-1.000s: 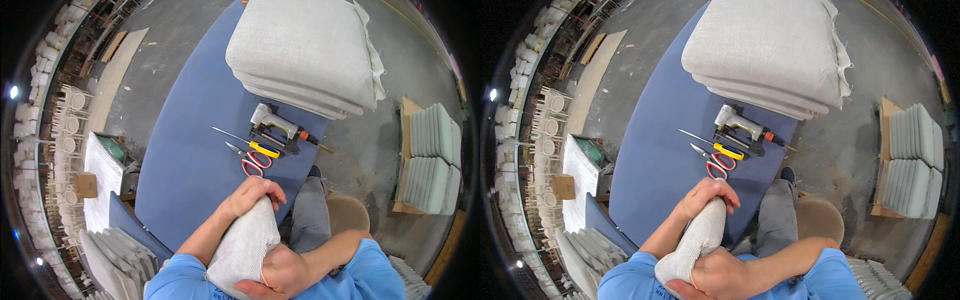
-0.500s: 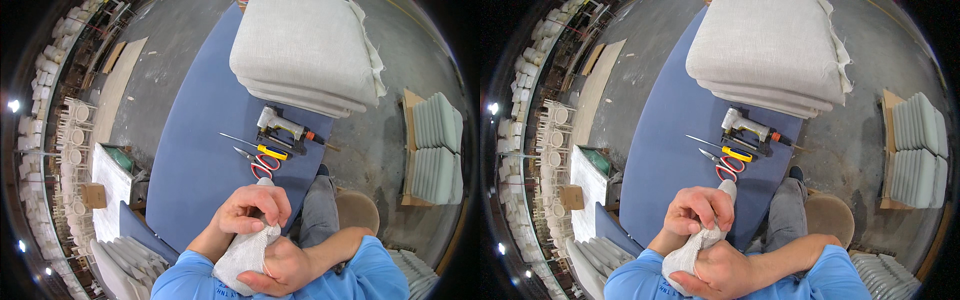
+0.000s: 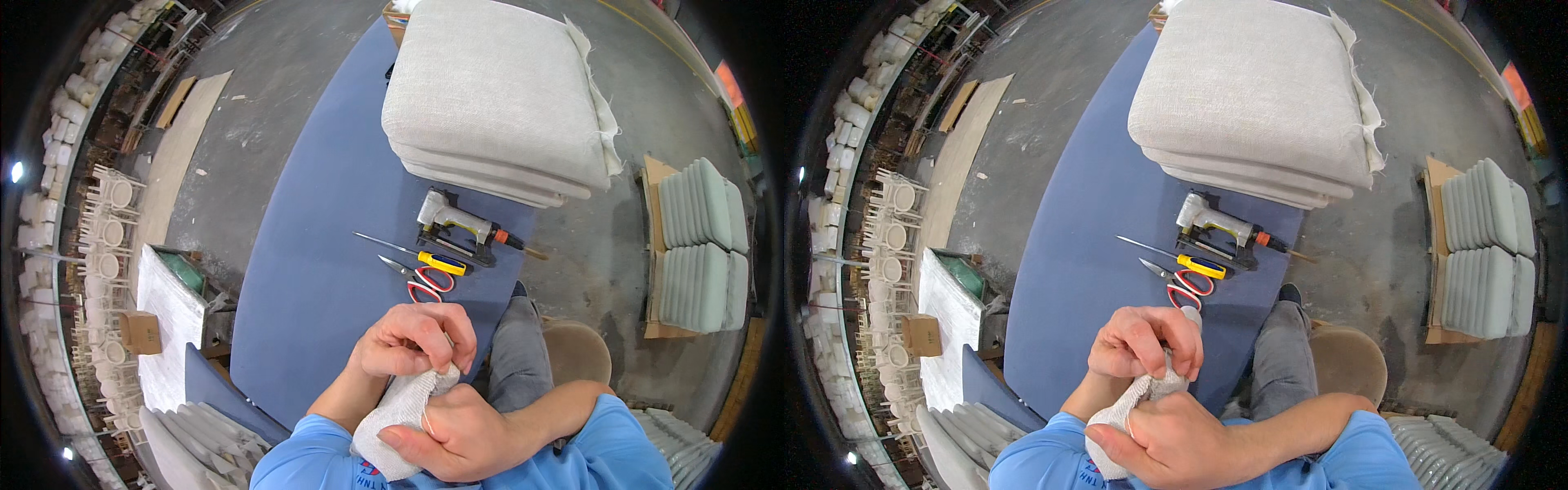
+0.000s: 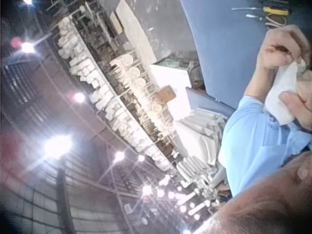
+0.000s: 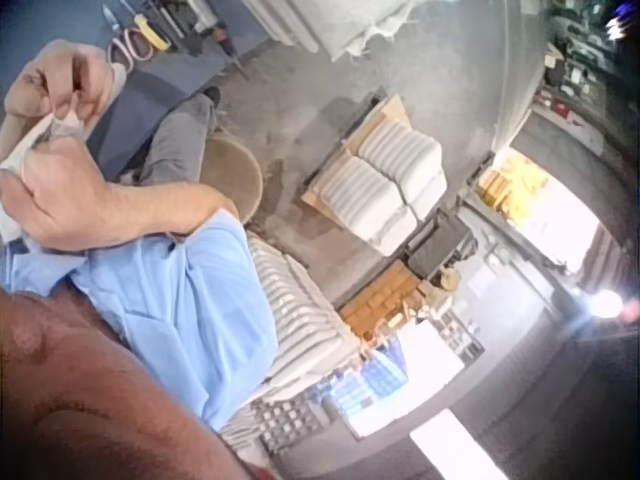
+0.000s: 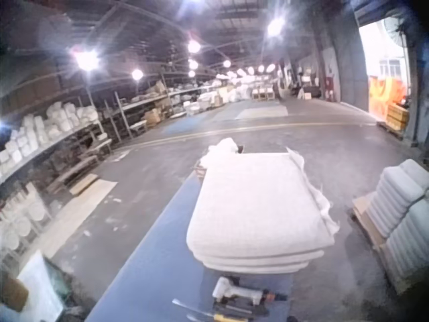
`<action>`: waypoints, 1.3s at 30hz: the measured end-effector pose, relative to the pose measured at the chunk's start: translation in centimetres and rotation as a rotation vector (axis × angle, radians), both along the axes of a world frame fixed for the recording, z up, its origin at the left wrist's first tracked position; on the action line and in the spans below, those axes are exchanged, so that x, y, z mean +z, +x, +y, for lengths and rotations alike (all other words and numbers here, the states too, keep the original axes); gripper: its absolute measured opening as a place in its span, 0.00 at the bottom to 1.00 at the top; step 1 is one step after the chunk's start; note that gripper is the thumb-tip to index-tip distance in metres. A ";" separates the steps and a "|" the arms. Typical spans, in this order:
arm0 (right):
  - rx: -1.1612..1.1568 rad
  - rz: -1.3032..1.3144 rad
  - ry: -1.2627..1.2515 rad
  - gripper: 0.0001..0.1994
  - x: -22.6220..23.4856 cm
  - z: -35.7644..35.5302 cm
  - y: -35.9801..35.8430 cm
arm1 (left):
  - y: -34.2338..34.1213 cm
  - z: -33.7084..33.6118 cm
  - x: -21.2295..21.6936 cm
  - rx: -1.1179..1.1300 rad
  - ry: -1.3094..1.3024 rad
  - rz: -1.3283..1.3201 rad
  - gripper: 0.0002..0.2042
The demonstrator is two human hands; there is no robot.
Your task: The person folds the edges of a white fabric cover over a cushion and secures it using a staple gun. They then place the finished cushion on a stack and walk to a locker to store a small box.
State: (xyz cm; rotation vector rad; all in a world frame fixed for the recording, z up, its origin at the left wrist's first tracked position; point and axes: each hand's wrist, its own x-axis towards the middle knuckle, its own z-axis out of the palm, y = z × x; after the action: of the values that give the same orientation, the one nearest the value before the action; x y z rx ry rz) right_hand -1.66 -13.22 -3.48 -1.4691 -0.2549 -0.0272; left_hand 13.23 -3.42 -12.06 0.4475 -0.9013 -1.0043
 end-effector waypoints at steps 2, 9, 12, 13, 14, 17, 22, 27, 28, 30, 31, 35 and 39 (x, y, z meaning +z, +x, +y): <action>-0.029 0.036 0.026 0.15 0.4 0.2 0.0 | 0.0 -0.3 0.4 -0.025 -0.022 0.042 0.06; -0.086 0.025 0.007 0.16 1.1 0.6 0.6 | 0.7 -0.7 1.8 -0.173 0.037 0.028 0.08; -0.067 0.061 -0.024 0.16 1.0 0.5 0.4 | 1.0 -0.9 2.6 -0.170 0.082 -0.030 0.09; -0.057 0.071 -0.017 0.15 0.9 0.5 0.3 | 1.0 -0.9 2.9 -0.157 0.115 -0.063 0.10; -0.048 0.081 -0.011 0.15 0.8 0.4 0.2 | 1.0 -0.9 3.2 -0.143 0.148 -0.096 0.10; -0.076 0.044 0.065 0.13 0.5 0.6 0.2 | 0.5 -1.2 4.3 -0.012 0.209 -0.252 0.18; -0.055 -0.059 0.088 0.11 -1.4 0.5 -0.4 | 1.4 -1.5 3.6 -0.153 0.167 -0.173 0.15; -0.119 -0.168 0.179 0.11 -1.9 0.7 0.0 | 2.4 -1.8 2.1 -0.366 0.139 -0.018 0.11; -0.119 -0.182 0.189 0.11 -1.8 0.6 0.2 | 2.3 -1.8 2.0 -0.376 0.142 0.010 0.11; -0.120 -0.212 0.209 0.11 -1.5 0.6 0.6 | 2.3 -1.8 1.8 -0.376 0.134 0.029 0.10; -0.100 -0.218 0.190 0.11 -1.6 0.5 0.6 | 2.4 -1.9 1.6 -0.367 0.120 0.019 0.09; -0.058 -0.215 0.132 0.10 -2.2 -0.1 0.1 | 2.5 -1.8 0.5 -0.331 0.064 0.010 0.08; -0.078 -0.192 0.149 0.10 -2.5 0.1 -0.3 | 1.9 -2.0 0.3 -0.285 0.056 0.057 0.08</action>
State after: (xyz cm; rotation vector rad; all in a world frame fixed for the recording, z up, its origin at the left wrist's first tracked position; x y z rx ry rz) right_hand -1.99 -13.13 -5.94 -1.3286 -0.3436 -0.2466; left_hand 15.15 -5.38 -11.79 0.3415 -0.9029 -1.2989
